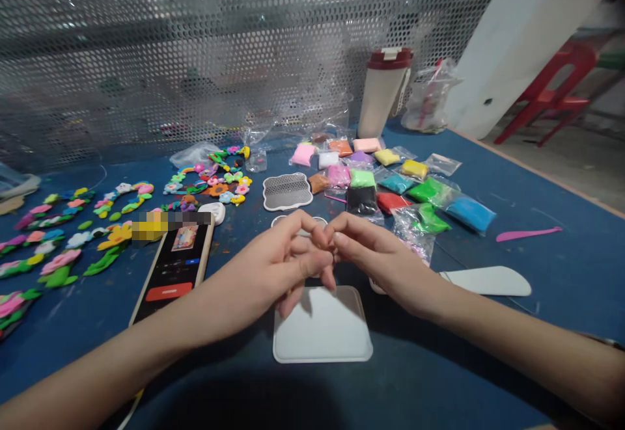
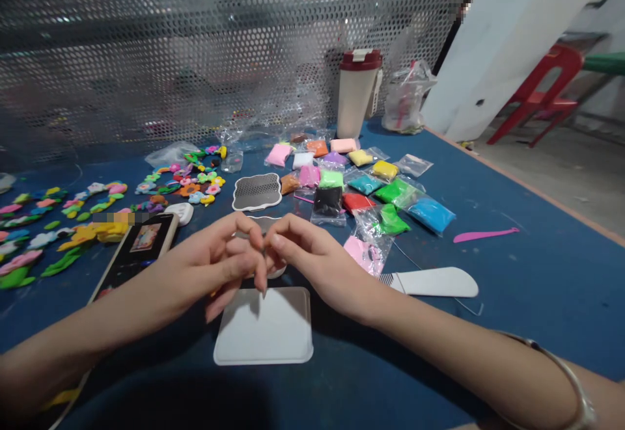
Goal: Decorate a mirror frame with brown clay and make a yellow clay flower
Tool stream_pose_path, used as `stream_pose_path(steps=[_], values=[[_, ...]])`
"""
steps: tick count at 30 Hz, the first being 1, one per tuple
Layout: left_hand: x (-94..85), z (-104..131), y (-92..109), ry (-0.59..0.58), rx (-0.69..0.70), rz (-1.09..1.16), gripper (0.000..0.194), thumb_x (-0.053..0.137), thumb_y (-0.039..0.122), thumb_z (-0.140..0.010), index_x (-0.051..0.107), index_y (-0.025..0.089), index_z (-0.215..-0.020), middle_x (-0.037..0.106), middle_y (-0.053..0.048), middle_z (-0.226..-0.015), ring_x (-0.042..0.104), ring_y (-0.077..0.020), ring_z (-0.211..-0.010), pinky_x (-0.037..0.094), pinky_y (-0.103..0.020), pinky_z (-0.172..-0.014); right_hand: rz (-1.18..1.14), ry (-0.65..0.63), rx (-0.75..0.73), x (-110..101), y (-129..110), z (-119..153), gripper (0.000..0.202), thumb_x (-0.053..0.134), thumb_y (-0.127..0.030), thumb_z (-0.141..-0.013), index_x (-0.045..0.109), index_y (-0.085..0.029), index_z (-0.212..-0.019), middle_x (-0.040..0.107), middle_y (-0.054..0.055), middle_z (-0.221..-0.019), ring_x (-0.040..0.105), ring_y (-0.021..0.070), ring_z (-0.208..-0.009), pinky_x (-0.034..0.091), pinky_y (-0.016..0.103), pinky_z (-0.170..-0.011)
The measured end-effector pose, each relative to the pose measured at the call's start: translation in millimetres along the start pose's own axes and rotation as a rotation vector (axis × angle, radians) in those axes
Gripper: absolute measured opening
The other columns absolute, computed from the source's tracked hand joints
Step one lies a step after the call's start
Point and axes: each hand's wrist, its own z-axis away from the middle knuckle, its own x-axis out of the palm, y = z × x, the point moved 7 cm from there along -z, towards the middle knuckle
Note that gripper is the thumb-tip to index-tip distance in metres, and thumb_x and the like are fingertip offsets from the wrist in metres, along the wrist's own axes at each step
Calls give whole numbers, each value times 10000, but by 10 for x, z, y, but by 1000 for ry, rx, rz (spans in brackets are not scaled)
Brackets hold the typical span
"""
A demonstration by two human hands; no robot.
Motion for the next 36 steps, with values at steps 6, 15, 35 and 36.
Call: stream_pose_path(steps=[6,15,35,36], values=[[16,-46,-33,-25,-9,236,129,468,249,-901,558,168,-946,572,29,-691,345,4,-357,211,-155,-378,241,-11,-128,-24,-118,48,230,383,-306,-956,516,-184,-814,558,-1,-766,536,112,-735,429,239,-709],[-47,-48,-33,-10,-25,269,160,482,208,-892,634,161,-910,571,38,-642,334,6,-367,210,-155,-389,391,-48,-174,-10,-120,39,215,376,-247,-960,527,-182,-821,582,-21,-736,549,82,-684,409,203,-656],[-13,-45,-71,-9,6,401,212,475,222,-902,646,159,-1010,495,50,-591,232,8,-379,116,-177,-386,-16,13,-58,-45,-2,8,297,434,-345,-935,522,-178,-706,531,-32,-609,490,86,-591,370,220,-590],[-13,-43,-77,-12,-1,402,210,477,225,-902,647,158,-1005,494,50,-593,227,9,-381,113,-181,-389,-45,6,-49,-40,12,9,298,441,-344,-932,524,-178,-700,523,-34,-602,485,86,-594,364,219,-591]])
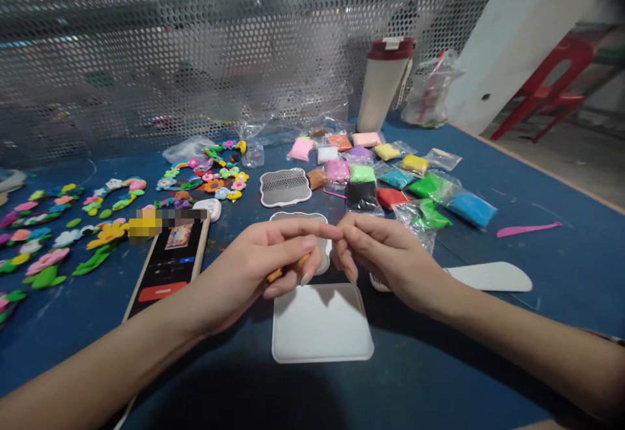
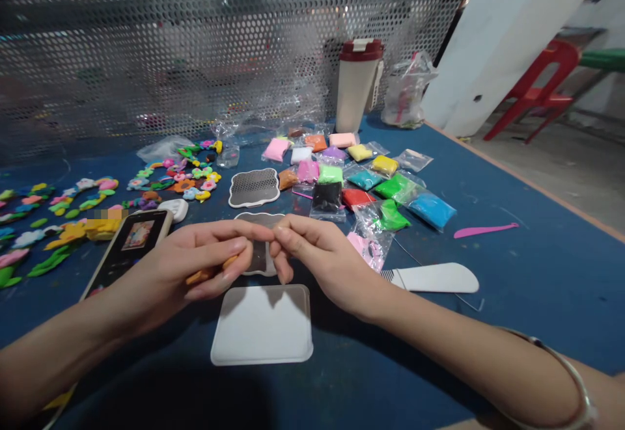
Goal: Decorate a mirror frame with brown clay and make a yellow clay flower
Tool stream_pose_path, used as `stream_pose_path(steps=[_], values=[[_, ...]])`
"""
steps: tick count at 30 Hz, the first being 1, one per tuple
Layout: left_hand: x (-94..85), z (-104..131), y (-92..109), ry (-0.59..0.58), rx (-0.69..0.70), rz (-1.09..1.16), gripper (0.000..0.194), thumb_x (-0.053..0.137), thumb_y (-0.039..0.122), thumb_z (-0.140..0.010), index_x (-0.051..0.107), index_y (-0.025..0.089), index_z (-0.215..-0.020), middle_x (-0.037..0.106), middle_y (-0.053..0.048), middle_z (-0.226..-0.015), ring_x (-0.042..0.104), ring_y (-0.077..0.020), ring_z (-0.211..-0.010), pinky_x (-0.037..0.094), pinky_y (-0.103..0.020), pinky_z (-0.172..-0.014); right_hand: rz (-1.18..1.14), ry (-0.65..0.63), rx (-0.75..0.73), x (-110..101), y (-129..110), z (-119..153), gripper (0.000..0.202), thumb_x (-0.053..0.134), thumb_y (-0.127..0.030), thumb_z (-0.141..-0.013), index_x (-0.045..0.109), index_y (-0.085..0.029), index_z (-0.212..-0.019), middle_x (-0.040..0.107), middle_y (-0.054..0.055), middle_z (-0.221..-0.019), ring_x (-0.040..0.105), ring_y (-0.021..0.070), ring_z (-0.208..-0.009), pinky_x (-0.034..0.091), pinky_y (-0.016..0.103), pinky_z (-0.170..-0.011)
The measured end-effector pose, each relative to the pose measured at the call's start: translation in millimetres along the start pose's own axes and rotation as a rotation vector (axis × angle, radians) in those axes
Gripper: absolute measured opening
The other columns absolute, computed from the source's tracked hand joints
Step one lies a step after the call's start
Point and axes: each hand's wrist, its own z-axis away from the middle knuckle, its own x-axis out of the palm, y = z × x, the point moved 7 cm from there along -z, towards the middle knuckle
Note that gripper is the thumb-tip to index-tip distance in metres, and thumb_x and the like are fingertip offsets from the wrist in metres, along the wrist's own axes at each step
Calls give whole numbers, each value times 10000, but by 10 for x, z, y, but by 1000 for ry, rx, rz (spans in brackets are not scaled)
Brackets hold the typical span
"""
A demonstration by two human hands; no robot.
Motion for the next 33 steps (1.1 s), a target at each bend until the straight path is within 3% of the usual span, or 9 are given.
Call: stream_pose_path(steps=[12,24,30,33], values=[[-4,19,-19,-34,-48,22,198,469,228,-901,632,137,-967,448,64,-519,198,-5,-381,91,-225,-414,-221,-129,103,102,64,7,310,454,-311,-930,514,-170,-661,465,-42,-528,402,102,-558,295,251,-579],[46,7,-53,-49,-71,62,163,456,183,-889,595,119,-834,441,63,-529,190,-3,-381,89,-178,-371,-394,-200,167,186,120,8,314,418,-260,-942,550,-150,-679,499,-24,-531,445,97,-558,322,222,-582],[25,-20,-81,-3,23,8,56,495,255,-903,519,209,-923,478,83,-551,260,-8,-393,197,-113,-376,-416,-141,154,144,81,15,268,387,-211,-945,572,-143,-765,576,12,-660,535,100,-668,400,208,-679],[15,-26,-103,-14,57,-45,101,522,318,-890,500,219,-891,512,72,-594,306,-9,-431,233,-98,-401,-362,-160,108,158,38,20,229,396,-212,-943,547,-149,-782,568,13,-681,552,111,-727,406,226,-729]])
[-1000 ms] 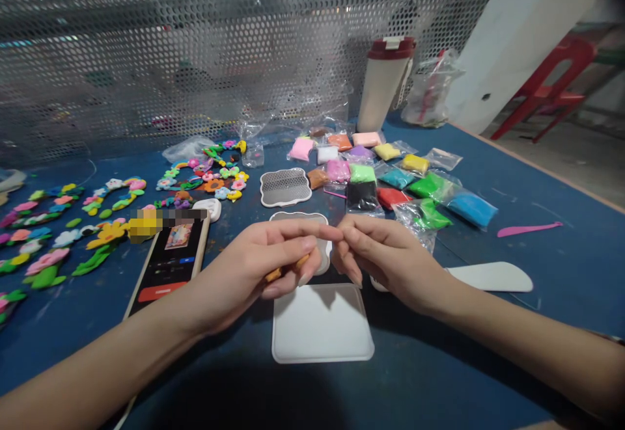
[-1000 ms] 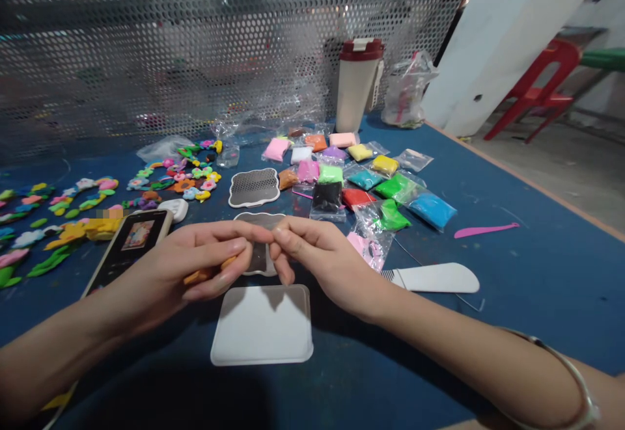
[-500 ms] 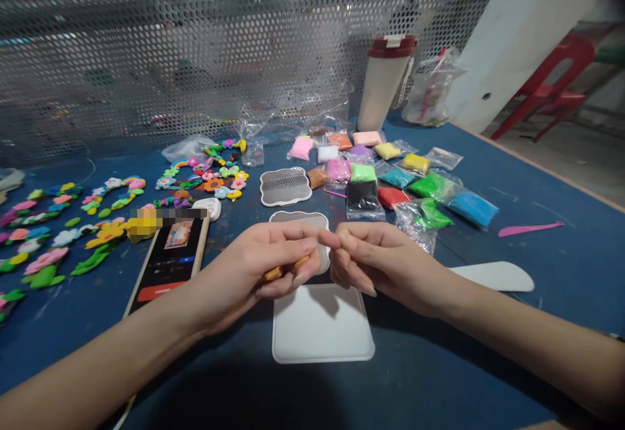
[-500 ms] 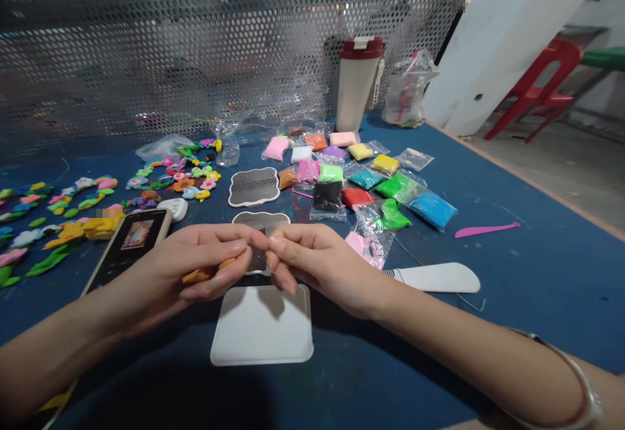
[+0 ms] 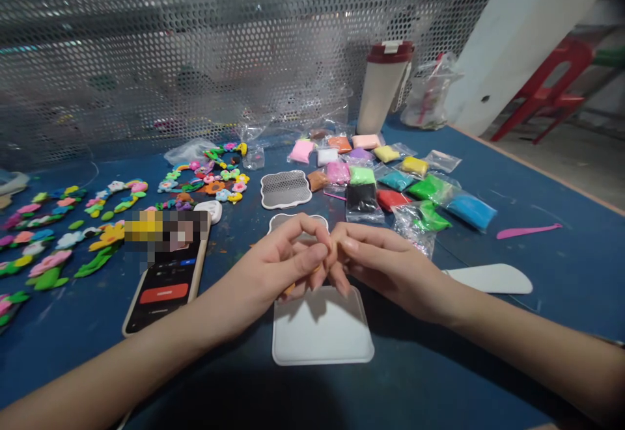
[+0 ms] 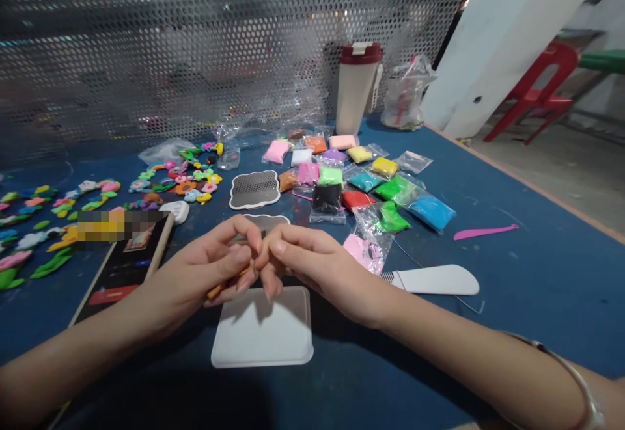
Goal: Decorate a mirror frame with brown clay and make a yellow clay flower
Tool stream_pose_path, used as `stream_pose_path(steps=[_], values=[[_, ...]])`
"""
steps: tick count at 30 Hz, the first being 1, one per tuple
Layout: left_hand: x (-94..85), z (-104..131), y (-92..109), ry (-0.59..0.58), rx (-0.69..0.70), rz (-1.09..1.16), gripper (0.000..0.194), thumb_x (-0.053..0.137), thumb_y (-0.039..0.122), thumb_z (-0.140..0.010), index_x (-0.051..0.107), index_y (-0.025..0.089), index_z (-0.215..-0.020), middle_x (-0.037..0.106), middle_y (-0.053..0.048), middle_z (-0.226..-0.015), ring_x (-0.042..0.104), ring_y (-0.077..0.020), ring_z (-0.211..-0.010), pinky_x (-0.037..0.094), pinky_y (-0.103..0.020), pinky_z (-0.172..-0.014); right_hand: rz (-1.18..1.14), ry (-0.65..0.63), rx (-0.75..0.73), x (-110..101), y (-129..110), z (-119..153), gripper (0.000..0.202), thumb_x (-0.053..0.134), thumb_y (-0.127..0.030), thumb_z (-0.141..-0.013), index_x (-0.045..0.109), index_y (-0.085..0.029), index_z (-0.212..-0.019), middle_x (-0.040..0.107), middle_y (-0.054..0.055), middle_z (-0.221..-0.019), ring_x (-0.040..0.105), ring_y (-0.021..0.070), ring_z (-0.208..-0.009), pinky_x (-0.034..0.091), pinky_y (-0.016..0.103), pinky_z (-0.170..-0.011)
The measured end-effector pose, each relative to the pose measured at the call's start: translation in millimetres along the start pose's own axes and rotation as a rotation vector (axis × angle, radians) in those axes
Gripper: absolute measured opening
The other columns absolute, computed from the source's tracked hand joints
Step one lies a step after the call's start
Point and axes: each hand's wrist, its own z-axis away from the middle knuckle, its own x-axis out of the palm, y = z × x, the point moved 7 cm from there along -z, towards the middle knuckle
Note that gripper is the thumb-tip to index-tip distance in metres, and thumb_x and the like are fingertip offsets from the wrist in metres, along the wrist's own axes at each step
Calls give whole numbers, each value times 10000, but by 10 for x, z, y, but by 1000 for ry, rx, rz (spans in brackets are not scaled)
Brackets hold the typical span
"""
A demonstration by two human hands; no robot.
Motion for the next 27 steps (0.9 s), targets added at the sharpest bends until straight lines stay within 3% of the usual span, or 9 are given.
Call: stream_pose_path(steps=[4,8,12,15,18,23,27], values=[[2,-6,14,-5,-4,5,154,520,350,-887,479,204,-859,500,68,-587,300,-15,-439,227,-108,-409,91,-14,-18,27,-22,-8,208,405,-259,-945,538,-153,-824,554,14,-721,552,127,-758,404,284,-791],[0,-6,65,40,-21,34,206,488,339,-902,478,162,-799,457,64,-613,252,-11,-429,180,-147,-408,277,74,-57,17,-68,10,220,402,-314,-944,525,-168,-835,534,2,-721,522,123,-714,401,268,-718],[-47,16,71,133,-59,37,269,351,355,-945,507,152,-862,360,71,-599,222,-27,-409,132,-201,-402,784,324,-306,-1,-251,123,162,402,-237,-930,498,-195,-807,540,4,-733,514,129,-689,394,253,-647],[-39,29,72,118,-67,82,224,323,308,-949,490,163,-913,353,73,-596,237,-36,-416,151,-209,-414,1063,343,-478,103,-318,185,128,403,-156,-901,491,-200,-819,553,15,-738,516,135,-668,394,252,-612],[-20,32,62,74,-89,72,83,418,226,-920,463,183,-973,409,82,-587,240,-32,-416,168,-196,-421,1093,342,-502,111,-319,188,133,397,-147,-904,490,-198,-825,563,19,-738,530,130,-669,406,245,-612],[-34,13,52,55,-94,-31,163,554,312,-862,475,178,-912,601,18,-782,276,-1,-403,161,-165,-382,1108,379,-428,53,-304,182,145,396,-175,-917,495,-201,-814,561,13,-724,528,127,-649,398,244,-600],[-61,0,51,69,-58,-81,189,645,292,-793,506,168,-821,602,19,-719,332,-21,-461,230,-139,-403,1129,369,-424,65,-301,186,141,399,-166,-908,498,-196,-811,557,12,-708,525,126,-635,401,242,-582]])
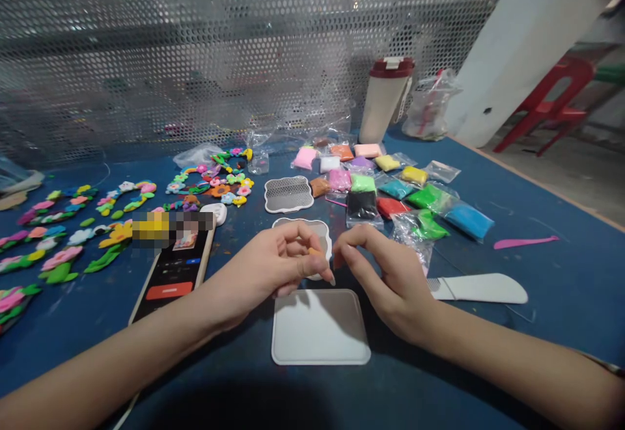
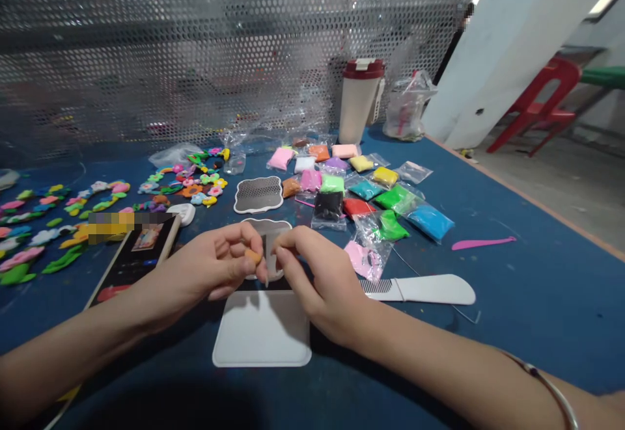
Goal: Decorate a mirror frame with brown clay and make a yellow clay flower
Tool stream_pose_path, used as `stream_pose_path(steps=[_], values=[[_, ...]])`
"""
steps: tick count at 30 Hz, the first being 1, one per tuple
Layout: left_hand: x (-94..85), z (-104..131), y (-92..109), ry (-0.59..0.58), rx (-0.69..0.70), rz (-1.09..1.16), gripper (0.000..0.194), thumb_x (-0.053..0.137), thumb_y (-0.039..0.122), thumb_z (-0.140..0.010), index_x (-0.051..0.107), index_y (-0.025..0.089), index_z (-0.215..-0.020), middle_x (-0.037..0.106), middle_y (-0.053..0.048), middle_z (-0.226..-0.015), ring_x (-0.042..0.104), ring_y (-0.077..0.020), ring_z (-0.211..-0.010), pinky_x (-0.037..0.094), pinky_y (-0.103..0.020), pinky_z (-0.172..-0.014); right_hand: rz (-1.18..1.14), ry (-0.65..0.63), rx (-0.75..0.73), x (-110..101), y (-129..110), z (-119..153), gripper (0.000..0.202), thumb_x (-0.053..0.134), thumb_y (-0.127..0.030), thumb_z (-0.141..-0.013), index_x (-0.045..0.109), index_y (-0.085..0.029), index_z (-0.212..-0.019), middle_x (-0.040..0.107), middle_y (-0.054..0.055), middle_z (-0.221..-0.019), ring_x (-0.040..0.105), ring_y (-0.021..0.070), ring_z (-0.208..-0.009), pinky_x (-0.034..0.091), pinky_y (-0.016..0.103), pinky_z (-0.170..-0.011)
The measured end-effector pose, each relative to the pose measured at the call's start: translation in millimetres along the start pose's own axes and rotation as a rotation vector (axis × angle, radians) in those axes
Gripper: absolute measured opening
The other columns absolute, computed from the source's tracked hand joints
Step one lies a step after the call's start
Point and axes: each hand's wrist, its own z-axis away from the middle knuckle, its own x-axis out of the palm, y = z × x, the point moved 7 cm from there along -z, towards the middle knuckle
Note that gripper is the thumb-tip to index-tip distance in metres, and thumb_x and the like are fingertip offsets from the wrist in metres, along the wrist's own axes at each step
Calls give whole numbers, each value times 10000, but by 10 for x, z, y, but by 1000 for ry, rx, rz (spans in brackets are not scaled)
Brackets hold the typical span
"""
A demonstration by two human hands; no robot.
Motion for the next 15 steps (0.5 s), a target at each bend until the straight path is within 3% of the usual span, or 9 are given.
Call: stream_pose_path(steps=[5,11,15], values=[[-33,-2,-14,38,3,-39,231,724,237,-709,514,165,-772,517,62,-651,349,-22,-484,252,-124,-418,-15,-8,-11,8,2,-8,136,406,-150,-903,492,-198,-808,561,9,-703,532,120,-628,407,232,-573],[-60,-22,25,71,8,-39,354,705,284,-734,514,203,-1021,685,-15,-823,438,-44,-472,277,-143,-403,-41,23,-8,-11,29,4,122,392,-150,-909,485,-206,-855,569,10,-741,543,126,-665,424,241,-597],[-85,-28,36,119,5,-25,221,677,331,-760,563,175,-868,700,-5,-746,368,-16,-366,253,-160,-386,-52,56,25,-20,64,25,93,405,-154,-908,477,-214,-912,577,18,-811,557,136,-738,438,252,-634]])
